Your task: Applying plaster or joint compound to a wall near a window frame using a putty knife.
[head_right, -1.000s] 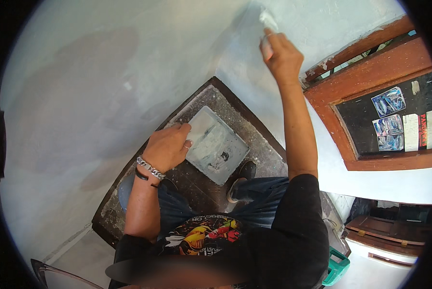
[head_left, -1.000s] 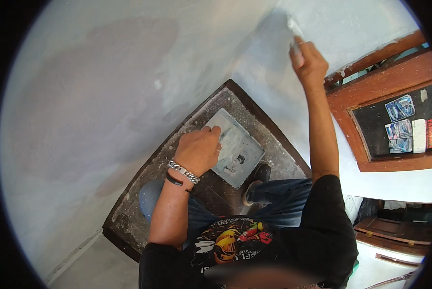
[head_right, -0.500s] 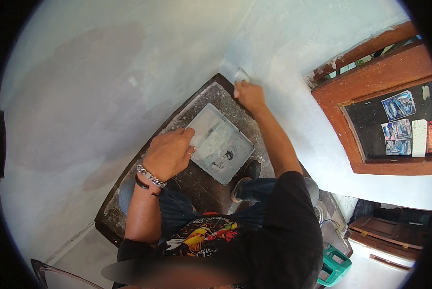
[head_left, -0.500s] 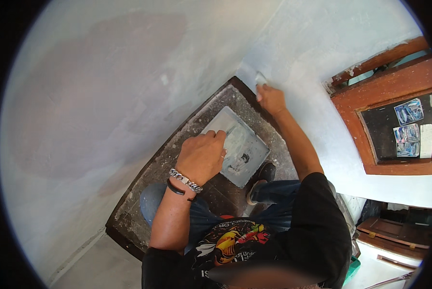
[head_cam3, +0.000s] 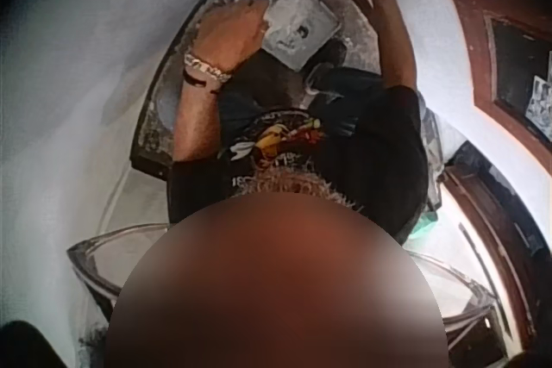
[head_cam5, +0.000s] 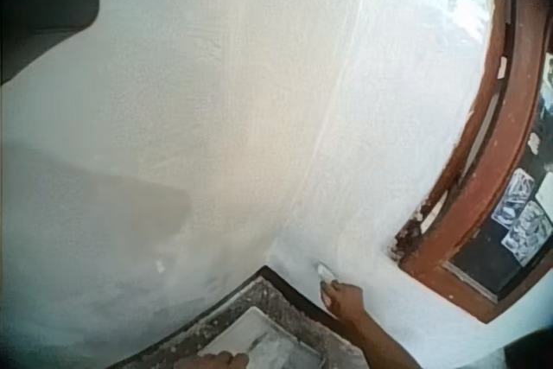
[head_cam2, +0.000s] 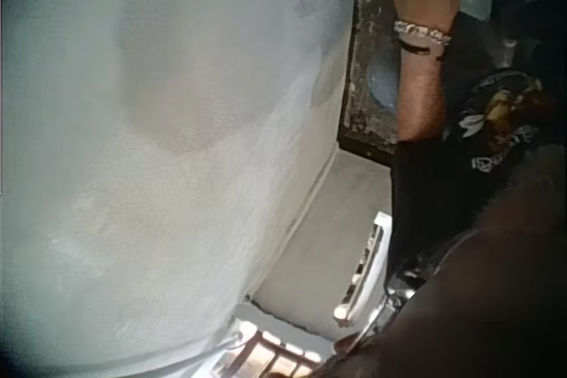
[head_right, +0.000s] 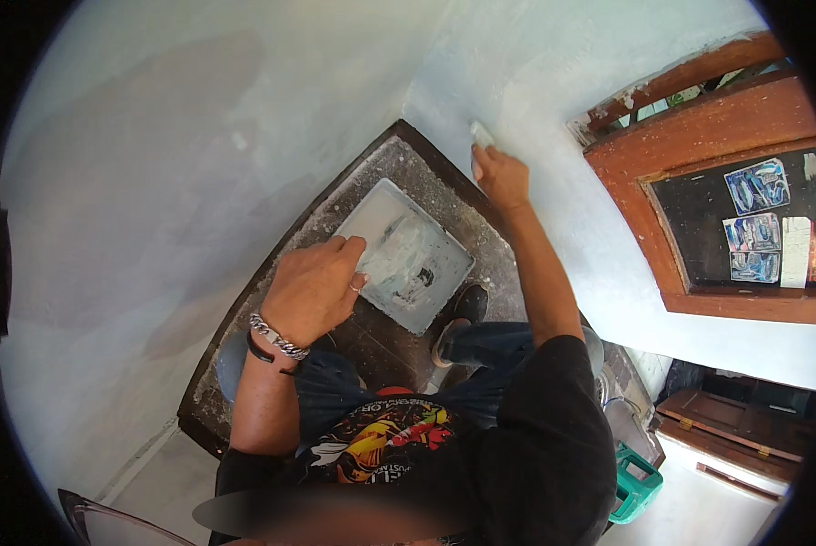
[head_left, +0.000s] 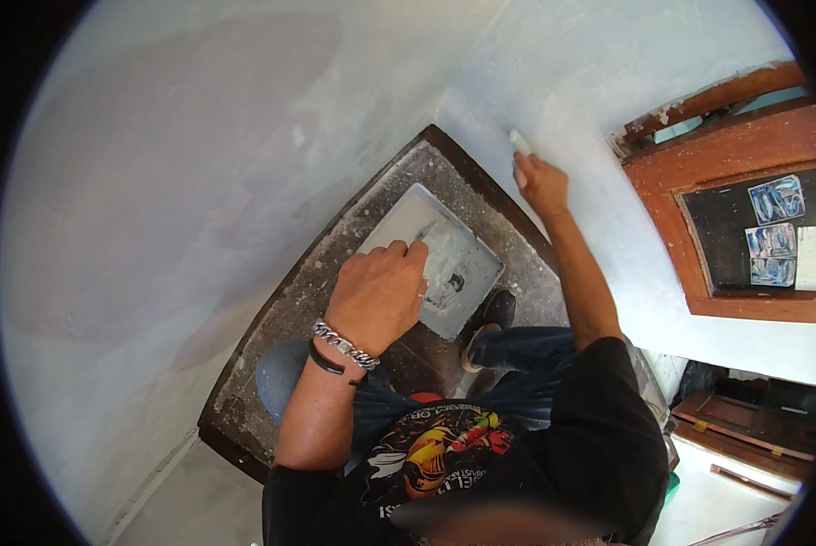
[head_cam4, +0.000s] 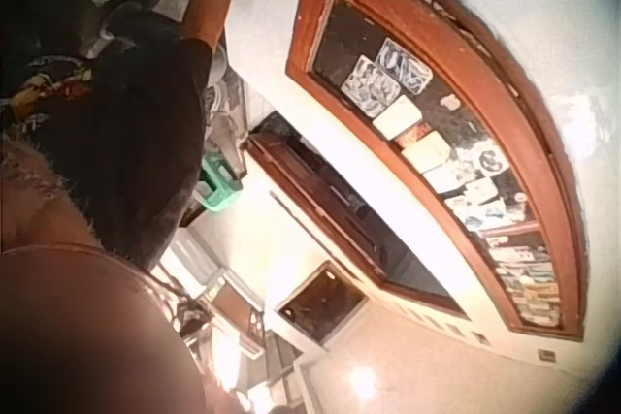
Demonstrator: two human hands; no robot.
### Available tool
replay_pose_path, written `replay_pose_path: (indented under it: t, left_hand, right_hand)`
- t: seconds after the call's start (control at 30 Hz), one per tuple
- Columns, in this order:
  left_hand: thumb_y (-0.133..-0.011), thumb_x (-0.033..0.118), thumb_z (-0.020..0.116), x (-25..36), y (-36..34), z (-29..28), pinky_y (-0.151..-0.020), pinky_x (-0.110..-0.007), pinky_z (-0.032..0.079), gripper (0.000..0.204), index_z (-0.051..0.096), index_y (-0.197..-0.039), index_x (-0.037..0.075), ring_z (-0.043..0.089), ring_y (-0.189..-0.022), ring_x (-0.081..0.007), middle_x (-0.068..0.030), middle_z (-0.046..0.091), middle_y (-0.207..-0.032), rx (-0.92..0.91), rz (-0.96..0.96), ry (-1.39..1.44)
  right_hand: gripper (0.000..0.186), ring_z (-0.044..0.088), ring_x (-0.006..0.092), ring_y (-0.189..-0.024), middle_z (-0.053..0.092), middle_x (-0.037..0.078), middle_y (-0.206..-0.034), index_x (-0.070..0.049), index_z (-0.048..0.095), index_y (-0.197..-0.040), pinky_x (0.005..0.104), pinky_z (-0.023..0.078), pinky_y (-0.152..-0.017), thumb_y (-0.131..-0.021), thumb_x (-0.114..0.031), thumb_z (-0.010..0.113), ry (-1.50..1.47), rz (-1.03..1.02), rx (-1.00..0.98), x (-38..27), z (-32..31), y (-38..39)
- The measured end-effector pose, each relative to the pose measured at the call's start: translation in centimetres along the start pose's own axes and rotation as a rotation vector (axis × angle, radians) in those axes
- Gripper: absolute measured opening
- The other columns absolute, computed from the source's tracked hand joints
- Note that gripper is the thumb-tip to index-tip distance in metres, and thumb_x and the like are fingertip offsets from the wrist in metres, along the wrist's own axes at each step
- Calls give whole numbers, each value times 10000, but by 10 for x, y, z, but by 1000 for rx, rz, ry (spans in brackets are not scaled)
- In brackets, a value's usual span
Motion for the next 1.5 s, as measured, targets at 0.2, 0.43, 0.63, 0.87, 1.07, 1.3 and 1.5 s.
replay_pose_path:
  t: [0.2,0.43,0.63,0.87,1.07,1.3,1.5]
  left_hand:
    - [-757,133,629,9,-4,-1,-648,-423,464,241,522,-945,26,592,-764,-333,-130,579,-820,-15,7,-8]
    - [-756,132,630,9,0,-3,-653,-425,464,256,522,-963,26,592,-763,-334,-129,580,-829,-34,-7,-16]
    - [-760,134,629,4,1,-1,-651,-429,459,249,518,-952,21,591,-757,-335,-131,577,-818,-25,-23,-13]
    - [-761,135,627,1,5,5,-649,-432,459,241,517,-944,23,585,-761,-341,-136,575,-817,-62,-30,-2]
    - [-788,121,581,-2,1,-12,-664,-437,450,191,517,-949,40,571,-795,-353,-145,567,-836,11,-16,32]
    - [-845,122,513,-27,11,-18,-694,-437,446,153,521,-978,47,567,-861,-352,-132,584,-910,-19,-135,-34]
    - [-871,149,492,-38,15,-22,-713,-435,445,188,523,-1023,43,565,-877,-357,-141,593,-943,0,-179,-64]
  right_hand:
    - [296,548,178,-563,506,6,-699,-202,639,-995,310,437,-483,-703,-154,632,66,13,281,-1,-129,-37]
    - [251,602,205,-706,557,34,-852,-187,577,-989,350,472,-570,-738,-178,577,22,-134,-64,-32,6,-10]
    - [194,634,241,-749,556,52,-870,-181,562,-950,384,504,-597,-757,-200,576,-51,-82,-359,-50,99,28]
    - [216,618,275,-701,596,70,-858,-181,589,-999,383,496,-585,-784,-164,574,-149,237,-105,-18,28,-4]
    - [212,606,284,-762,605,68,-918,-159,617,-1003,390,497,-631,-807,-171,536,-458,136,-28,-31,3,44]
    - [267,598,245,-792,549,60,-849,-197,627,-1024,370,495,-624,-771,-137,567,-536,-61,-630,-158,103,145]
    - [308,600,236,-823,538,52,-859,-212,619,-1034,371,500,-655,-739,-126,602,-519,-38,-579,-193,116,151]
Point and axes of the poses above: each hand's wrist, its own y-axis away from the middle knuckle, its own z-axis out of the palm, x = y × z, the point moved 10 cm from there along -y, towards the middle knuckle
